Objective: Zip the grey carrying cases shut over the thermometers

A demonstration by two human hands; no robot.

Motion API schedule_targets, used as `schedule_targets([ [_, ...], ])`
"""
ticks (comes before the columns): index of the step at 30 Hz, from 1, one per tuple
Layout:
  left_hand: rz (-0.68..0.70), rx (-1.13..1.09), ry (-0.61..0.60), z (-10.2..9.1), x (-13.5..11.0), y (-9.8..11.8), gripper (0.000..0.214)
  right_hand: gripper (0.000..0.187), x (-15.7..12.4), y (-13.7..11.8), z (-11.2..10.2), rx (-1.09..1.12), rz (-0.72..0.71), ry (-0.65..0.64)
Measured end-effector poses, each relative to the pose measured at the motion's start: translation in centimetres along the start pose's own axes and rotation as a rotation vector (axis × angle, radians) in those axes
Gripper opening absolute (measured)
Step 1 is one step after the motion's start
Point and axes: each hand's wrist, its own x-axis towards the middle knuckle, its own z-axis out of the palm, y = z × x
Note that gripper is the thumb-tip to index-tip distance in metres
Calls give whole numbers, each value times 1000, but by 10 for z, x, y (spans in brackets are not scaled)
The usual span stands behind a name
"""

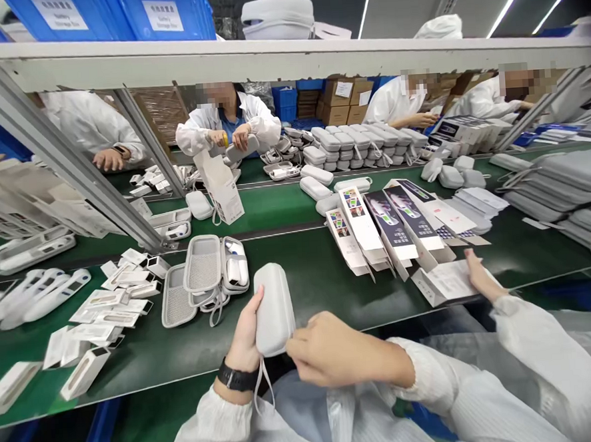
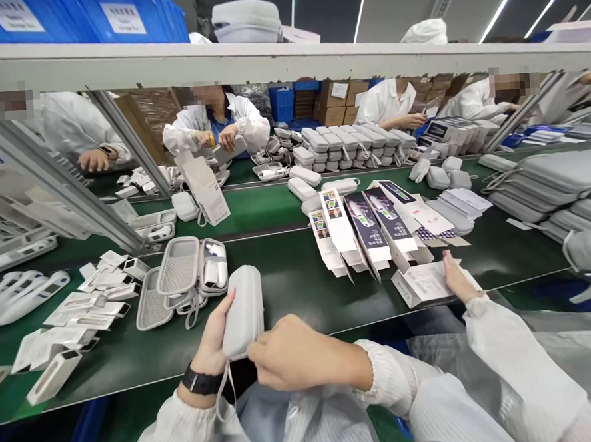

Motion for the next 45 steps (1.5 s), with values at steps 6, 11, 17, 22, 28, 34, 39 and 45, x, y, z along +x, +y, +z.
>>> schedule_targets([
  [6, 330, -185, 186, 40, 8, -5, 47, 12, 12, -4, 34, -190, 192, 48],
  [11, 390, -239, 155, 45, 11, -17, 47, 13, 11, 3, 74, -162, 291, 91],
  [17, 549, -301, 34, 31, 10, -18, 28, 28, 7, 24, 91, 225, 487, 439],
  [22, 601, -294, 40, 19, 20, -25, 32, 53, 16, 43, 99, 1160, 581, 803],
  [28, 524, 23, 49, -9, 44, -32, 50, 58, 82, 108, 102, 1604, 894, 884],
  [34, 710, 225, 180, -48, 46, -32, 55, 52, 141, 200, 74, 1511, 1017, 1220],
  [39, 1128, 506, 545, -95, 33, 11, 54, 61, 151, 147, 127, 1357, 1047, 1260],
  [45, 1104, 977, 725, -97, 33, 76, 73, 68, 189, 95, 156, 1220, 848, 606],
])
